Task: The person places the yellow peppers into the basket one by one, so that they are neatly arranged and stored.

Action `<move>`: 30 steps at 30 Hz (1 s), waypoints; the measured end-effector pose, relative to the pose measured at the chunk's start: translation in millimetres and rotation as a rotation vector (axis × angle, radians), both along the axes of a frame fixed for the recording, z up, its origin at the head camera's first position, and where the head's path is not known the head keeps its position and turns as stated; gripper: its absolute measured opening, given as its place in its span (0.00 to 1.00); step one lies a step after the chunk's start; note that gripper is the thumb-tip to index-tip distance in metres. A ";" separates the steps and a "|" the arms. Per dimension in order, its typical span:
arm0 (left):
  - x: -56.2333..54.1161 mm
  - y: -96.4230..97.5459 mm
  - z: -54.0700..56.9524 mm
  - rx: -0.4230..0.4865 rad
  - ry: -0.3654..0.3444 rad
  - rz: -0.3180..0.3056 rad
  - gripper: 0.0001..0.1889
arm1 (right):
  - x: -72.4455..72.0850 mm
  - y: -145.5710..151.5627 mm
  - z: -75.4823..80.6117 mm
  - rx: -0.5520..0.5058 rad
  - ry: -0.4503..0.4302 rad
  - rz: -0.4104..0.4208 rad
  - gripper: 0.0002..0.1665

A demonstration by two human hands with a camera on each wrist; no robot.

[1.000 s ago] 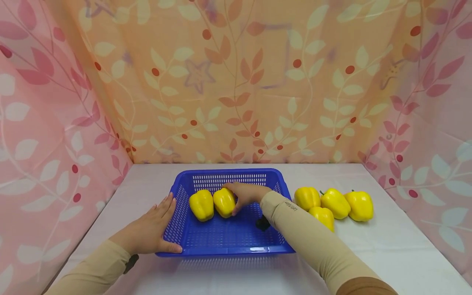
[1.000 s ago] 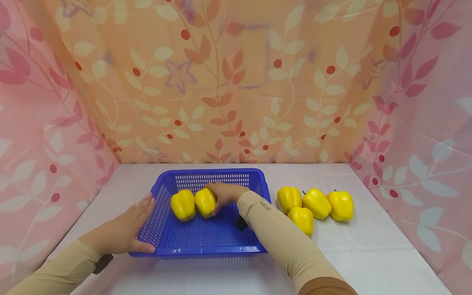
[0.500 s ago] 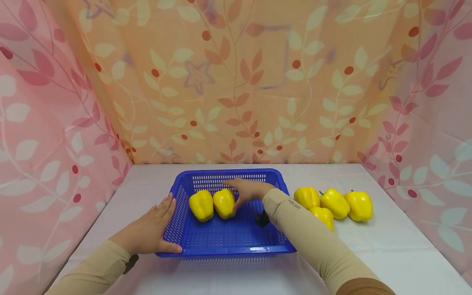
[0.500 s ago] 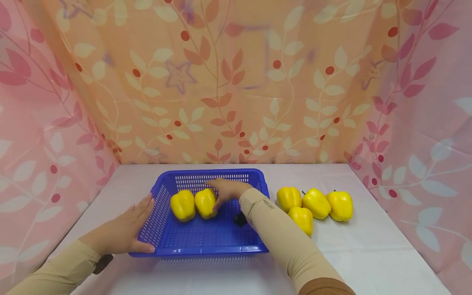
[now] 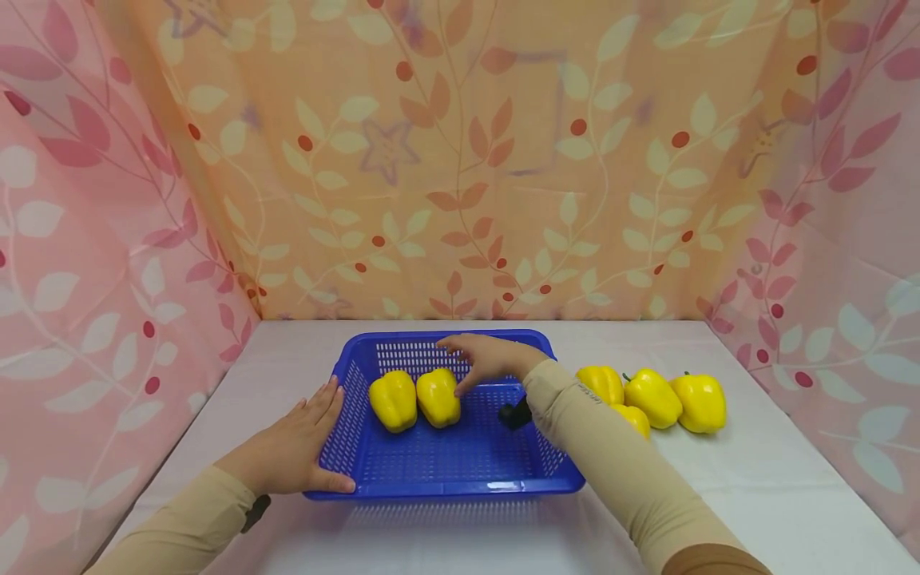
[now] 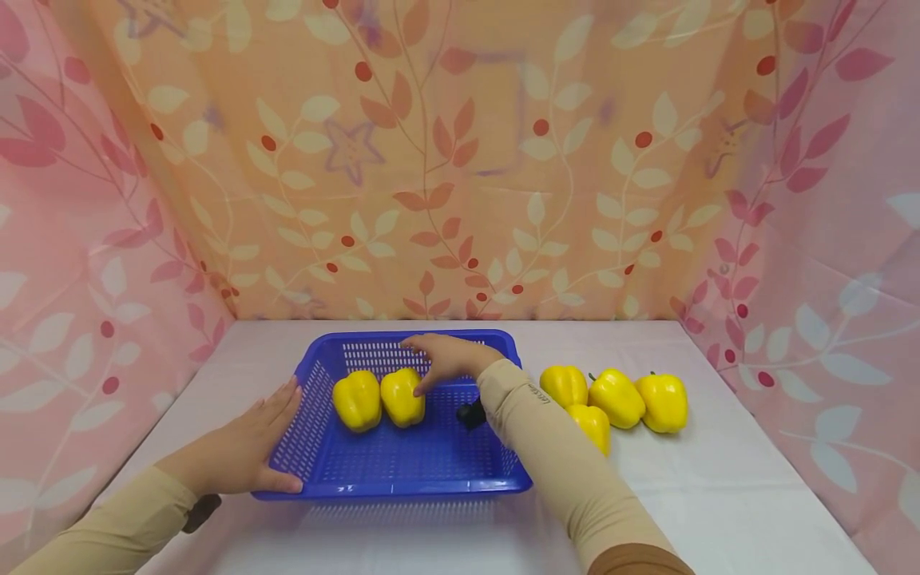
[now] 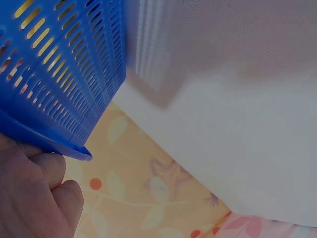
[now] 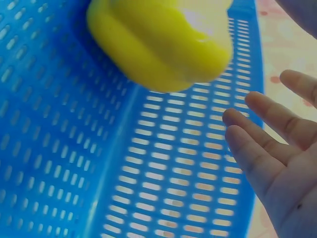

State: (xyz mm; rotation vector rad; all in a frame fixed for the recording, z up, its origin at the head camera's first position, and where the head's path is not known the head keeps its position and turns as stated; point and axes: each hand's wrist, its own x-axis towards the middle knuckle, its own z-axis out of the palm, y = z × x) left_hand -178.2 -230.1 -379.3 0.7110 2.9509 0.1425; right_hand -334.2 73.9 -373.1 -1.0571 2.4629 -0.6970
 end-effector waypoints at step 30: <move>-0.1 0.2 -0.5 -0.014 0.009 0.002 0.67 | 8.7 61.2 36.0 -0.150 -0.040 -0.020 0.46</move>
